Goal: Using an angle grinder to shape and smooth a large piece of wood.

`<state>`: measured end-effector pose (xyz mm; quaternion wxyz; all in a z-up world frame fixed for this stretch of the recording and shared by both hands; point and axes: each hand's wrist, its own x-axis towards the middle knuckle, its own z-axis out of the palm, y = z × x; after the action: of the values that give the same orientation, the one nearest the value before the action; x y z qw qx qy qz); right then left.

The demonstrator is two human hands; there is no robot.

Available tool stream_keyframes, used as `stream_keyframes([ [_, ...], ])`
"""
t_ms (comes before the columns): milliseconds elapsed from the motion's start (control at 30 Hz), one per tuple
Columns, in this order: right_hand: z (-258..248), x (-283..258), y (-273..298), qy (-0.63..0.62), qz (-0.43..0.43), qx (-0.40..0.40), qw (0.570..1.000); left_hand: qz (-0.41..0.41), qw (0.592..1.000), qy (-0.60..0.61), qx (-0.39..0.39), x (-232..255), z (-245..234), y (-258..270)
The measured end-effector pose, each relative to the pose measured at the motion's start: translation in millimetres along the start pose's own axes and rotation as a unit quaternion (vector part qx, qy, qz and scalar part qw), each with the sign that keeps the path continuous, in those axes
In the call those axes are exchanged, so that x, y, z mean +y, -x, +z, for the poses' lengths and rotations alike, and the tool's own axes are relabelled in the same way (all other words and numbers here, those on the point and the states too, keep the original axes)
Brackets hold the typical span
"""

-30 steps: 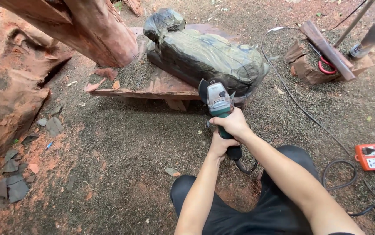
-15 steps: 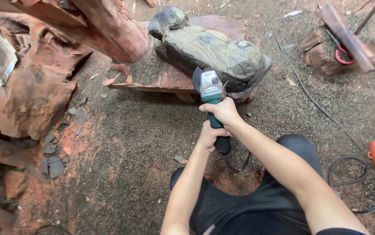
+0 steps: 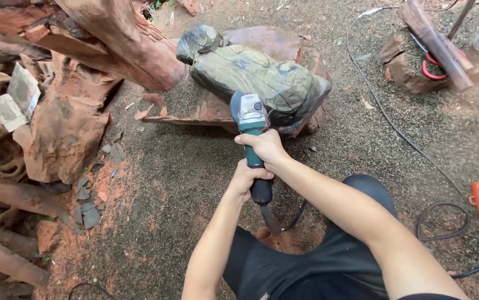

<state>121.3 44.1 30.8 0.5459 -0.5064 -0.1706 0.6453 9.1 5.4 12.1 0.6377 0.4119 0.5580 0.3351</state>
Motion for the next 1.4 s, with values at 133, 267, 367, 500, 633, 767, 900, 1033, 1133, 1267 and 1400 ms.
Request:
stream_keyframes([
  [133,0.1,-0.5,-2.9,0.015,0.018,-0.025,0.999,0.007,1.000,0.000,0.013,9.9,6.9,12.1],
  [267,-1.0,-0.4,-6.7,0.017,0.019,-0.037,0.999,0.013,1.000,0.003,0.016,1.4,2.8,3.2],
  [367,-4.4,-6.8,-4.7,-0.002,0.014,-0.030,0.999,0.013,1.000,-0.004,0.010,5.4,4.9,0.0],
  [500,-5.1,-3.9,-6.4,-0.020,0.010,-0.039,0.999,0.012,1.000,0.003,0.010,2.3,5.5,-1.2],
  [633,-8.8,-7.7,-2.2,-0.013,0.004,-0.038,0.999,0.018,1.000,0.006,0.014,-0.2,4.2,-3.8],
  [767,-11.3,-3.8,4.3,-0.035,-0.008,-0.020,0.999,0.027,0.999,-0.024,-0.001,-6.1,4.8,-2.7],
  [900,-12.6,10.9,4.5,0.050,-0.033,-0.021,0.998,0.063,0.998,-0.011,0.014,-29.6,3.8,-2.5],
  [1033,-21.0,39.9,-11.6,0.125,-0.050,-0.036,0.990,0.082,0.996,0.015,0.007,-80.0,-4.4,-26.5],
  [1133,-26.6,49.3,-17.4,0.191,-0.046,-0.051,0.979,0.111,0.994,0.020,0.002,-105.8,-7.0,-42.8],
  [1267,-32.5,68.3,-23.5,0.211,-0.040,-0.018,0.976,0.137,0.990,0.005,-0.029,-119.3,-10.4,-52.1],
  [1400,-35.6,84.0,-32.5,0.212,-0.051,0.011,0.976,0.153,0.987,0.016,-0.046,-130.1,-10.8,-56.7],
])
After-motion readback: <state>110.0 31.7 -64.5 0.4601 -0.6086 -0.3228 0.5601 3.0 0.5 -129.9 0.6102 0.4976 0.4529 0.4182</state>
